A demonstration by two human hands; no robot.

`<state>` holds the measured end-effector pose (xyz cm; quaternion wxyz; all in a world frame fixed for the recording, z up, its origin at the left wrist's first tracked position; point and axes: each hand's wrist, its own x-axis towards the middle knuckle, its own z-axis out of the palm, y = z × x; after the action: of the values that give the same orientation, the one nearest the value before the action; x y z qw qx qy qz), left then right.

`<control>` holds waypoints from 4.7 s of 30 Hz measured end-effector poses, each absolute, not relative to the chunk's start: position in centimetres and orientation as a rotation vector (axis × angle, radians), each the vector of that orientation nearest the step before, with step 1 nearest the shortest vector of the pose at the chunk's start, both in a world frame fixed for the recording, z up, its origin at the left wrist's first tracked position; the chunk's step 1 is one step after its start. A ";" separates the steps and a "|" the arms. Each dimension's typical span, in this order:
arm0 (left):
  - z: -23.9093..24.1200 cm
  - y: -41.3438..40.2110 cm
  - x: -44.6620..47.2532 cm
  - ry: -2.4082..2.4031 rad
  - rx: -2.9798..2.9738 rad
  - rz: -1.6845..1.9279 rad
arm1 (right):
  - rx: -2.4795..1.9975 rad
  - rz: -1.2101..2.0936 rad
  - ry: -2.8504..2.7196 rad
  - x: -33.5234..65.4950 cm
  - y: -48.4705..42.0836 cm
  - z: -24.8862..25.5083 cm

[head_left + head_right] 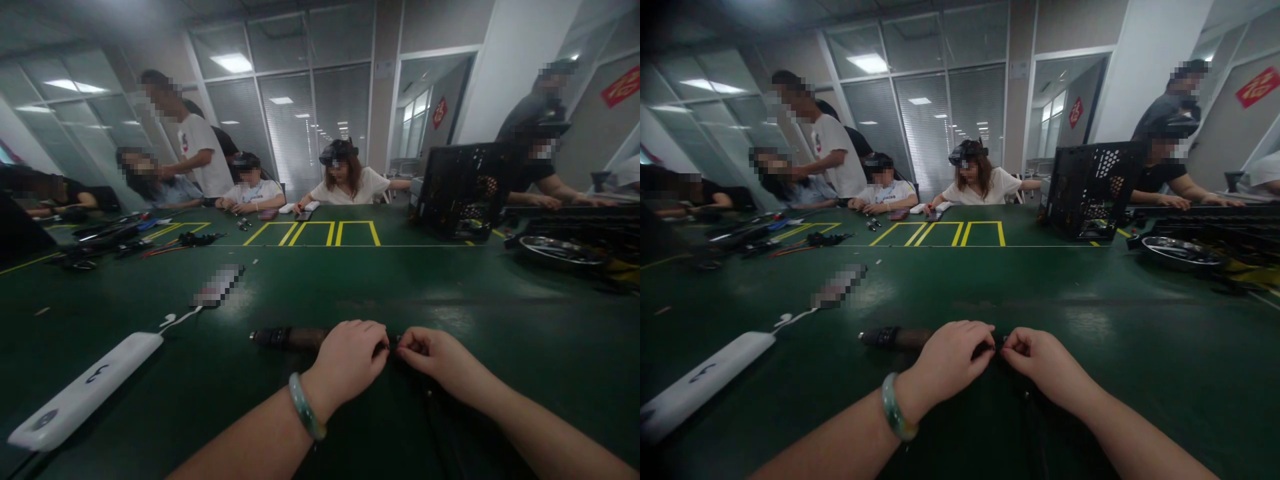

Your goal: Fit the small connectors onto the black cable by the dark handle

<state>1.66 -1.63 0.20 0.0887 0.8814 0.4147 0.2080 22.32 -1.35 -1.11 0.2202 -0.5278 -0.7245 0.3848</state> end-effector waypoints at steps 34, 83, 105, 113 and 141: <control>0.2 -1.6 1.5 1.229 2.645 0.588 | -1.478 1.019 -2.054 21.8 -1.7 -1.1; 0.2 -1.5 1.5 1.179 2.619 0.628 | -1.432 0.976 -2.009 22.1 -1.5 -1.9; 0.1 -1.5 1.6 1.194 2.597 0.619 | -1.464 1.009 -1.966 21.8 -1.8 -1.1; -0.1 -1.4 1.6 1.262 2.593 0.599 | -1.455 1.001 -1.961 21.7 -1.9 -1.1; 0.0 -1.3 1.8 1.238 2.592 0.599 | -1.431 0.994 -1.967 21.8 -1.8 -1.3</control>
<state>1.76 -1.31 -0.04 0.1034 0.8787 0.4195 0.2030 21.81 -1.77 -1.34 0.2541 -0.5266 -0.7240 0.3660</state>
